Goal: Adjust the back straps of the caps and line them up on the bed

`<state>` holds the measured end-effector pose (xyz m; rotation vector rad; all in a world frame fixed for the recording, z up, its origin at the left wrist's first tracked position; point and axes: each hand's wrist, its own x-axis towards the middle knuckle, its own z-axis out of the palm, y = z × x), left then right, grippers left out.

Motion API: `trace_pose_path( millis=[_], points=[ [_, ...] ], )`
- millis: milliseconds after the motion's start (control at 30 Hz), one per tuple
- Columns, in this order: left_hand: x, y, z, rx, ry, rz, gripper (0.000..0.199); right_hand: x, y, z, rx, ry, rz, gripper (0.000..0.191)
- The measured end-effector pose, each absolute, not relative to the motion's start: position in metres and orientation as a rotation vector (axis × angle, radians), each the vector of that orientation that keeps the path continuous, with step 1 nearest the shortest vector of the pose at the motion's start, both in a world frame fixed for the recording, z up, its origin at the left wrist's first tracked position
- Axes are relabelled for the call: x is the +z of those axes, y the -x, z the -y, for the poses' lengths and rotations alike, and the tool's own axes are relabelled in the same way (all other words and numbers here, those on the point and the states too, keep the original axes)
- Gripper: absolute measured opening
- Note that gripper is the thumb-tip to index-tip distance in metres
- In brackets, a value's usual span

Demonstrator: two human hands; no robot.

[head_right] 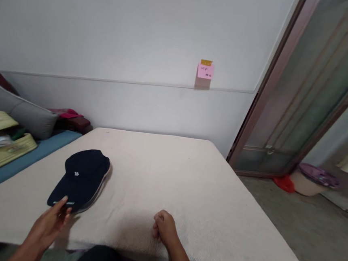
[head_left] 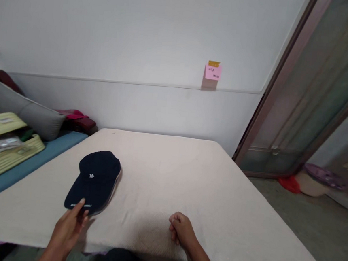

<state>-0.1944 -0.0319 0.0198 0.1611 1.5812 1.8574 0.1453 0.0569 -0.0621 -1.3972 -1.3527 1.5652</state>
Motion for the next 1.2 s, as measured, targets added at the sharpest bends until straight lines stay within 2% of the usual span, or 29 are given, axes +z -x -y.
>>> trace_pose_path(
  millis=[167,267,400,567,700,833,933,1033,1100,1200],
  points=[
    [0.040,0.171,0.004,1.975,-0.249,-1.366,0.008,-0.062,-0.145,-0.061,1.629,1.388,1.329,0.011],
    [0.058,0.134,-0.020,2.121,-0.366,-1.165,0.021,-0.060,-0.135,-0.072,1.697,1.354,1.300,0.012],
    [0.071,0.069,-0.054,2.116,-0.447,-0.972,0.032,-0.058,-0.120,-0.093,1.801,1.266,1.207,0.018],
    [0.047,0.002,-0.085,1.924,-0.441,-0.891,0.030,-0.045,-0.125,-0.122,2.034,0.948,0.743,0.043],
    [0.013,-0.024,-0.085,1.731,-0.450,-0.949,0.031,-0.015,-0.144,-0.141,2.019,0.696,0.545,0.052],
    [-0.017,-0.029,-0.067,1.473,-0.565,-1.057,0.027,0.011,-0.162,-0.148,1.902,0.485,0.475,0.043],
    [-0.029,-0.018,-0.054,1.241,-0.612,-0.894,0.035,0.016,-0.177,-0.142,1.938,0.491,0.414,0.035],
    [-0.023,0.002,-0.050,1.072,-0.533,-0.507,0.044,0.014,-0.187,-0.129,1.951,0.469,0.434,0.028],
    [-0.011,0.015,-0.055,0.985,-0.459,-0.325,0.059,0.013,-0.190,-0.121,1.940,0.425,0.472,0.024],
    [0.007,0.031,-0.068,1.079,-0.419,-0.176,0.068,0.011,-0.191,-0.112,1.997,0.382,0.542,0.028]
  ],
)
